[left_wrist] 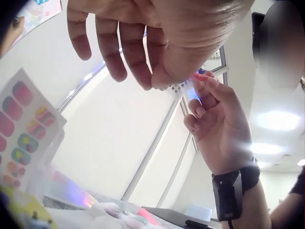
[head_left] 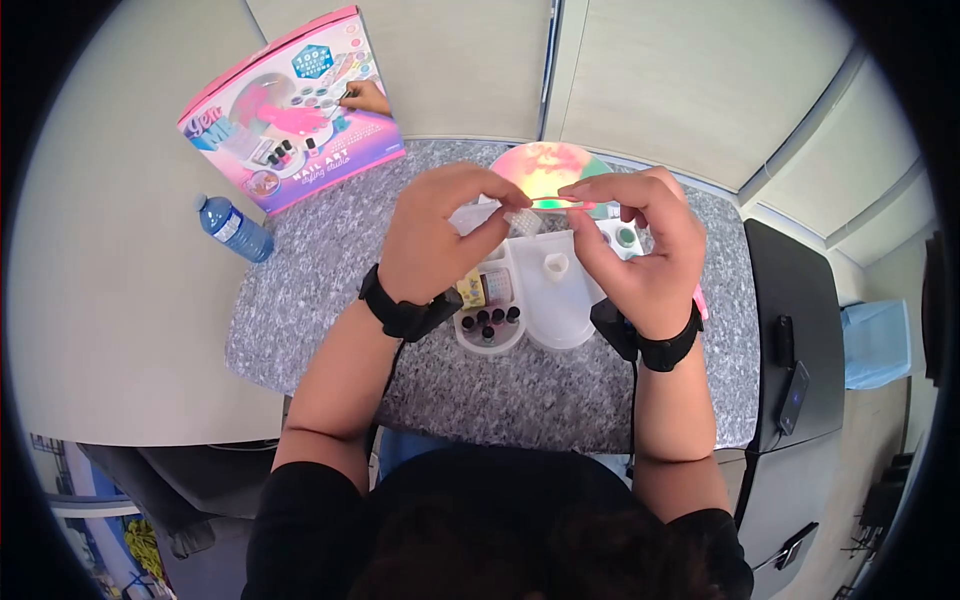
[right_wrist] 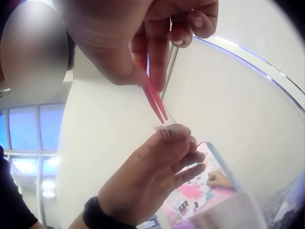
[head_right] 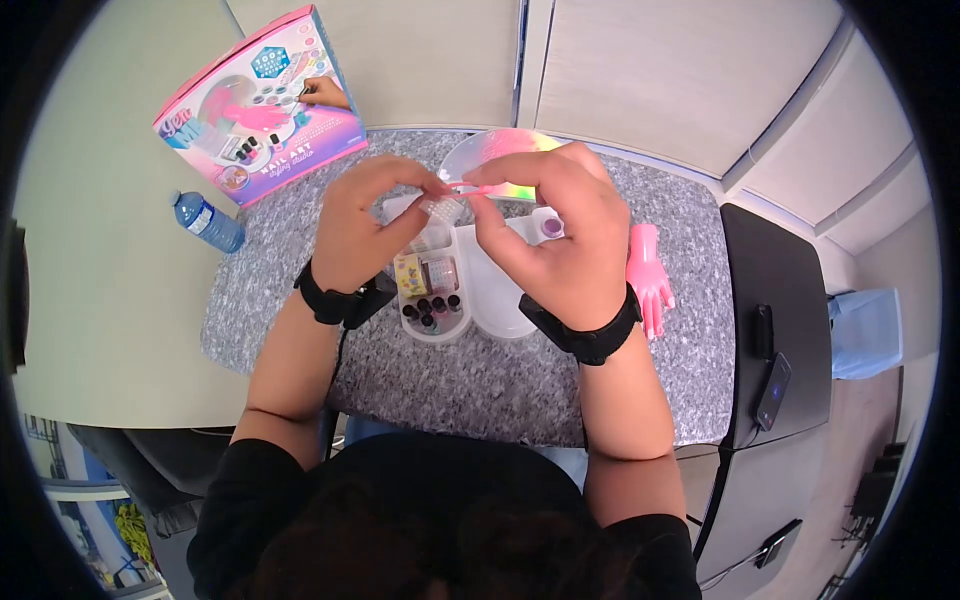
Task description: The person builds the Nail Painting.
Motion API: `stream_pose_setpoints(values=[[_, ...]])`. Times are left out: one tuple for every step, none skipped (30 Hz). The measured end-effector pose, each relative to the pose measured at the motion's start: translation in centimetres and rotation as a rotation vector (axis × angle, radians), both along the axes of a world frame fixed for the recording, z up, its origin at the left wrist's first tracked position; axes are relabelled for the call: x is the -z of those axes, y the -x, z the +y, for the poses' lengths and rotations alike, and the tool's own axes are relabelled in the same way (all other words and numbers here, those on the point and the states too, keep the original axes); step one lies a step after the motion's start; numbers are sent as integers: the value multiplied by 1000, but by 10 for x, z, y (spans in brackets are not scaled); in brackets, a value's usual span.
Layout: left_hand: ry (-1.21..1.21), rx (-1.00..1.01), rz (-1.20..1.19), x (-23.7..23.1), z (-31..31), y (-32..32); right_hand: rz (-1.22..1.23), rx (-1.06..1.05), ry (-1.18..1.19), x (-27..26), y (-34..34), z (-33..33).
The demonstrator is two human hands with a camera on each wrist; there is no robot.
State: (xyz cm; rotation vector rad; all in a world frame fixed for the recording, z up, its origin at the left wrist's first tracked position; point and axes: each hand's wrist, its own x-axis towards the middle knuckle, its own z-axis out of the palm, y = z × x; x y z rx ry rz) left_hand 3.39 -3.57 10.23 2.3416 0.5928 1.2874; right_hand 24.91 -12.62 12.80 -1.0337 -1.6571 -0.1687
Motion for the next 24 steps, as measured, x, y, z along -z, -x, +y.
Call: stream_pose_setpoints(values=[[47,13,-42,7,2,-1,-6,-12,0,-1,-2,1],[99,23,-85,13,4,-1,-13,-29,4,-1,-4,2],[105,19,-88,19,5,2,-16,-33,10,-2,-5,3],[134,0,-72,22,4,4,-26,-57,19,-3,-5,2],[162,-18,-53,25,4,6,-35,-82,27,-2,-5,3],[170,-23,-54,28,4,8,-35,-86,35,0,-5,5],[234,-20,-72,30,4,10,-43,-133,3,3,-5,7],[295,-18,-93,32,6,11,-53,-180,-32,3,-5,9],[297,-23,-98,34,7,12,-57,-185,-30,3,-4,10],[322,-11,-130,37,8,13,-63,-164,-42,3,-2,10],[346,1,-163,38,9,13,-69,-143,-56,2,-1,10],[346,-2,-167,38,9,14,-73,-147,-55,2,-1,10],[379,1,-180,39,9,15,-66,-134,-54,3,-1,10],[413,6,-192,39,9,16,-58,-120,-53,4,0,10],[415,4,-193,40,9,16,-58,-121,-51,5,0,11],[446,31,-212,41,10,16,-47,-141,-60,6,0,12],[478,57,-231,42,10,17,-35,-162,-69,7,0,13],[479,55,-230,42,10,17,-34,-163,-68,7,0,14],[480,57,-231,41,9,17,-33,-169,-66,8,1,15],[481,59,-231,41,9,17,-32,-174,-64,8,1,15],[482,59,-231,42,9,17,-31,-175,-63,9,1,15],[472,58,-231,43,10,17,-43,-164,-66,9,0,16],[461,57,-231,44,10,16,-54,-152,-68,9,0,16],[461,56,-231,44,10,16,-53,-153,-68,8,-1,15]])
